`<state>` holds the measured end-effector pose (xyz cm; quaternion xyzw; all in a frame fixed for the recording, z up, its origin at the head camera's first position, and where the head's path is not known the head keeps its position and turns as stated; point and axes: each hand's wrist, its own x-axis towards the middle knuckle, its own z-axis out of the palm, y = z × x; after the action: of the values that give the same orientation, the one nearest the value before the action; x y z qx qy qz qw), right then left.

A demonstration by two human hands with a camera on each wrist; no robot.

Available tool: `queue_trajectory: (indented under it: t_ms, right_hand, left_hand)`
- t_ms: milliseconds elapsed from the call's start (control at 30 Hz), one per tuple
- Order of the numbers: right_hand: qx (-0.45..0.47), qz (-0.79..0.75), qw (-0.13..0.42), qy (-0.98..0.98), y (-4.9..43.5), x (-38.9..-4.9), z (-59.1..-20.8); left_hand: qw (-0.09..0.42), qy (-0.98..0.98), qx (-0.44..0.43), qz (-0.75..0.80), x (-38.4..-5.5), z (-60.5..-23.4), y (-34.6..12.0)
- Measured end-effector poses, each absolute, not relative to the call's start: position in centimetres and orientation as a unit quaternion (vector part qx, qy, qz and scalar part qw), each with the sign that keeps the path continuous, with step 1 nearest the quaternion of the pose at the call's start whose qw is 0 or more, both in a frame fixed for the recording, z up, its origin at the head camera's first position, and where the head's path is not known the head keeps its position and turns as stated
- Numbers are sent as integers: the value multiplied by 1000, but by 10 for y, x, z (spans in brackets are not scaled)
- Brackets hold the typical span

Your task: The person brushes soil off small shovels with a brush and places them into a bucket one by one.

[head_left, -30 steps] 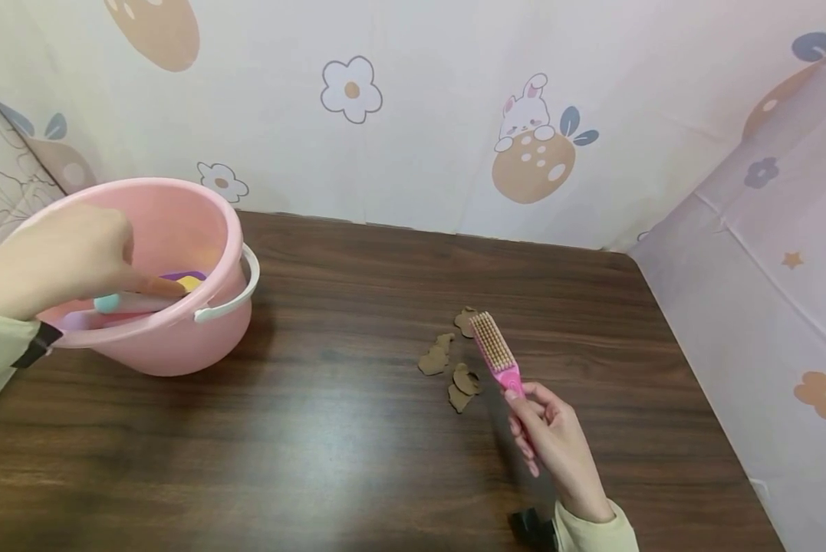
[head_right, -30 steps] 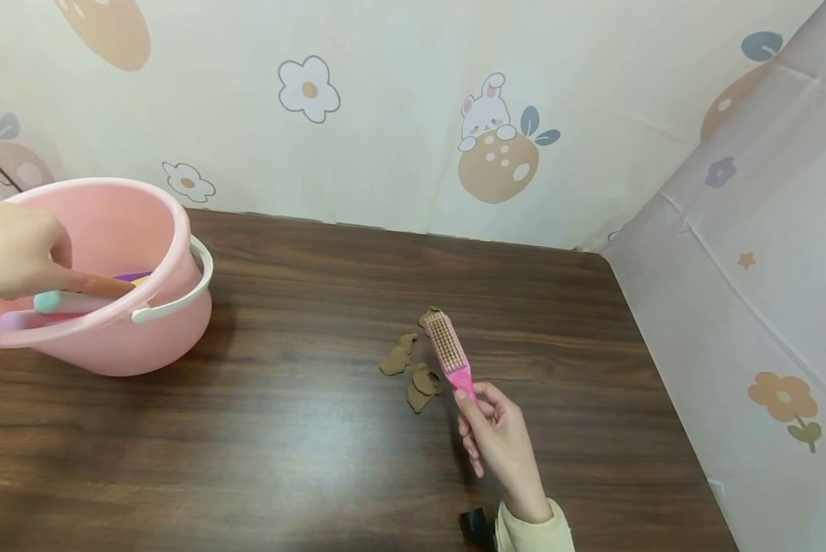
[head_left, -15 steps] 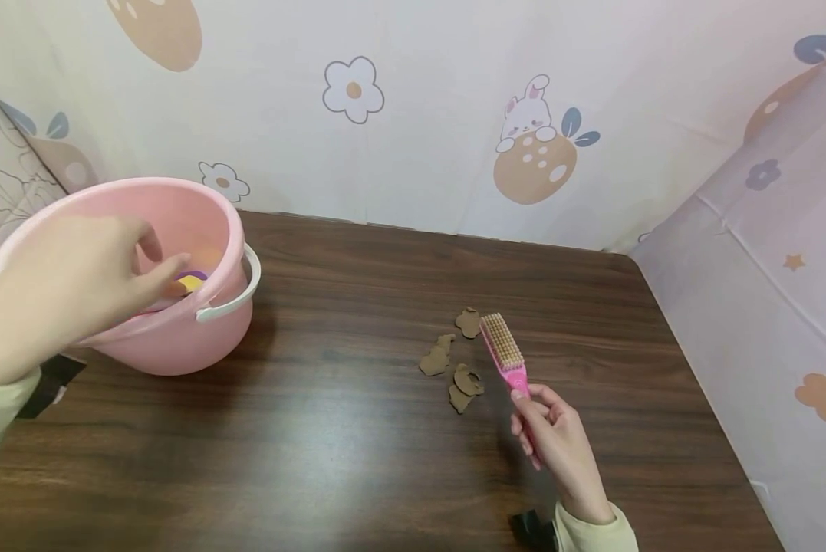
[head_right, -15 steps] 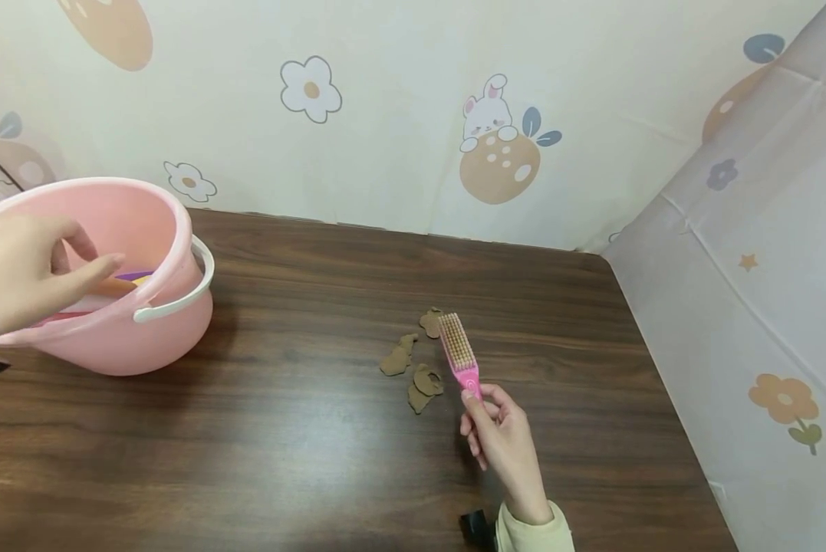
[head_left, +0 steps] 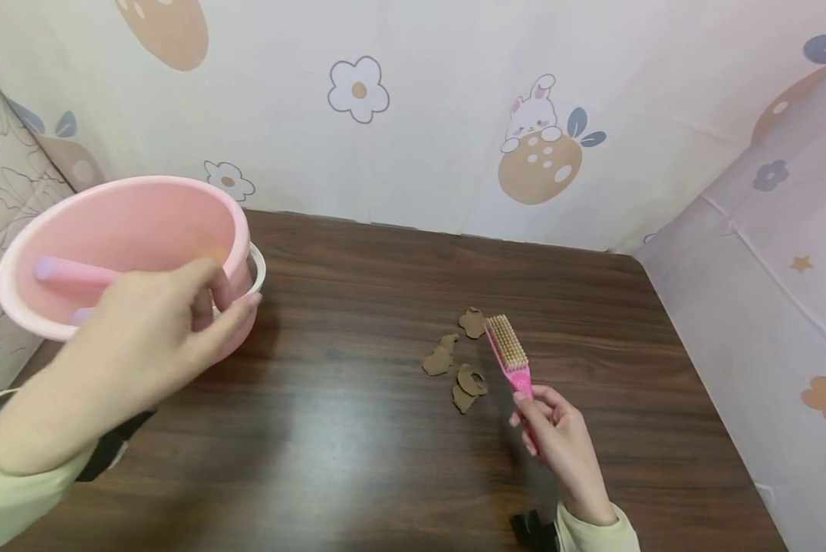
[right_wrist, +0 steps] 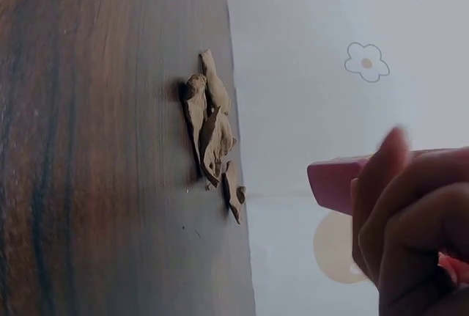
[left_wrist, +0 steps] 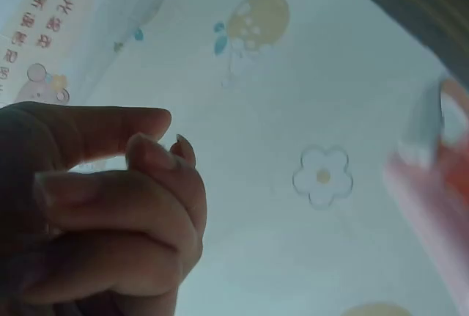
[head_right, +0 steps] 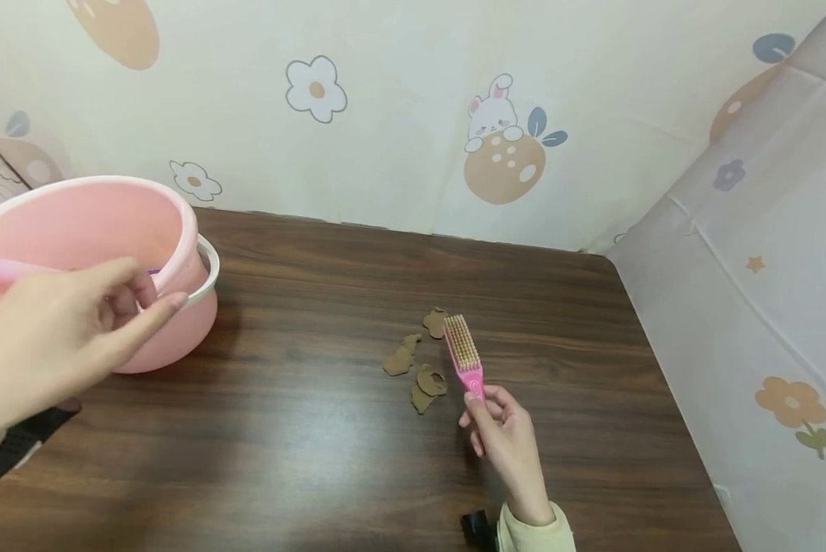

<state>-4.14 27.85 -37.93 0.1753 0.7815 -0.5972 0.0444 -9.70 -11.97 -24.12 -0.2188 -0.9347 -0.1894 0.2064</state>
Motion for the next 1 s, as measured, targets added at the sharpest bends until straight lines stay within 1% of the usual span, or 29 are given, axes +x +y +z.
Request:
queue_trajectory:
  t_ms: [67,133,233,300,567,1000]
  right_hand:
    - [183,-586,46,788,278,-41,-379]
    - [188,-579,48,792,279,-42,-379]
    - [196,-571,52,795,279,-42,-380]
    - [200,-571,53,795,279,-41,-380]
    - [201,-573,55,792,279,-41,-381]
    - [201,-574,53,792,278,-42,-382]
  left_hand:
    - [204,-928,-239,-201,-98,-248,-113]
    - [187,-925,-250,-219,-98,-255,-107]
    - [139,-924,-252,-253,-96,-263,-98]
    - [116,-924,-249,-266,-96,-269,-94]
    - [61,-925,-242,-287,-98,-287,-82]
    - [-20,-928,-221,-299,-113,-323,-66]
